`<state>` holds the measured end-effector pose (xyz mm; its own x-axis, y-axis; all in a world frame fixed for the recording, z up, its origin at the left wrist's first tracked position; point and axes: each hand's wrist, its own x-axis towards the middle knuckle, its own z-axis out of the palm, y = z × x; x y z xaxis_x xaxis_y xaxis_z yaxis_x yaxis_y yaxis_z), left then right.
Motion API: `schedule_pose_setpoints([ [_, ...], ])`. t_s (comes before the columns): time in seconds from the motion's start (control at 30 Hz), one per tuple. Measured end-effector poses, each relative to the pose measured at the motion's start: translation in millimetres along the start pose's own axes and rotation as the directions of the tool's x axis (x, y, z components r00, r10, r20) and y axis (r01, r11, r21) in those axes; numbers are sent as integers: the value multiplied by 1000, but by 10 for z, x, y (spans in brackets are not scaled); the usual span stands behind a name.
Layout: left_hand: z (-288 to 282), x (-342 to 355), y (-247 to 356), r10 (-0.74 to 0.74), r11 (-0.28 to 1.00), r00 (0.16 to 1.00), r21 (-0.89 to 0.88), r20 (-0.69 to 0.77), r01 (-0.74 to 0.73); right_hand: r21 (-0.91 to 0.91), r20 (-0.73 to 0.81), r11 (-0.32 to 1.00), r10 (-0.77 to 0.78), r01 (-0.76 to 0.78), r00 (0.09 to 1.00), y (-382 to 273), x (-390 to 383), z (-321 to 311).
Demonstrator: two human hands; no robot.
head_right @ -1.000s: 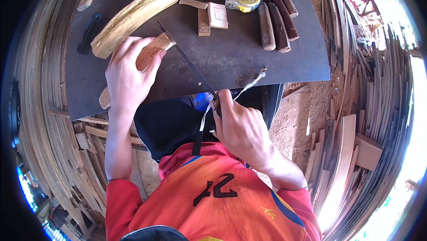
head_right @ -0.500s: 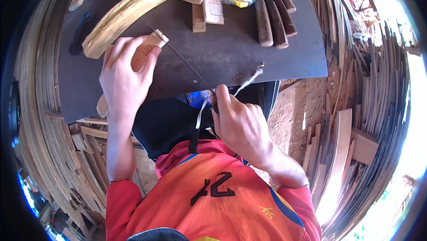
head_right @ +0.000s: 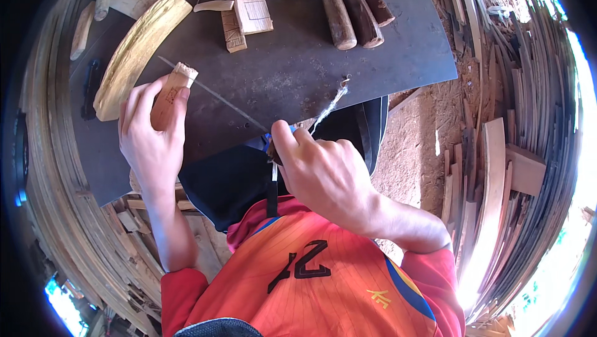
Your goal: Shaping a small piece of wood using a hand file at a workbench.
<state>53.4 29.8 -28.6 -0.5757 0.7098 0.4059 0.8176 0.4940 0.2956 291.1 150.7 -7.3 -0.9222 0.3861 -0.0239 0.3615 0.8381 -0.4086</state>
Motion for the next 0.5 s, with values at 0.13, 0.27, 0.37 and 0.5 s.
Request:
schedule_pose_setpoints([
  [0.13, -64, 30, 60, -24, 998, 998, 59, 60, 20, -11, -12, 1000, -16, 16, 1000, 13, 3, 25],
  [0.27, 30, 48, 54, -21, 1000, 1000, 5, 21, 21, 4, 7, 1000, -24, 24, 1000, 18, -8, 35],
  [0.37, 63, 36, 27, 2, 1000, 1000, -10, 17, -2, -1, 18, 1000, -13, 13, 1000, 45, 5, 38],
  [0.5, 36, 49, 29, 2, 999, 999, -34, 40, -1, -4, 43, 1000, 5, -4, 999, 50, 33, -18],
])
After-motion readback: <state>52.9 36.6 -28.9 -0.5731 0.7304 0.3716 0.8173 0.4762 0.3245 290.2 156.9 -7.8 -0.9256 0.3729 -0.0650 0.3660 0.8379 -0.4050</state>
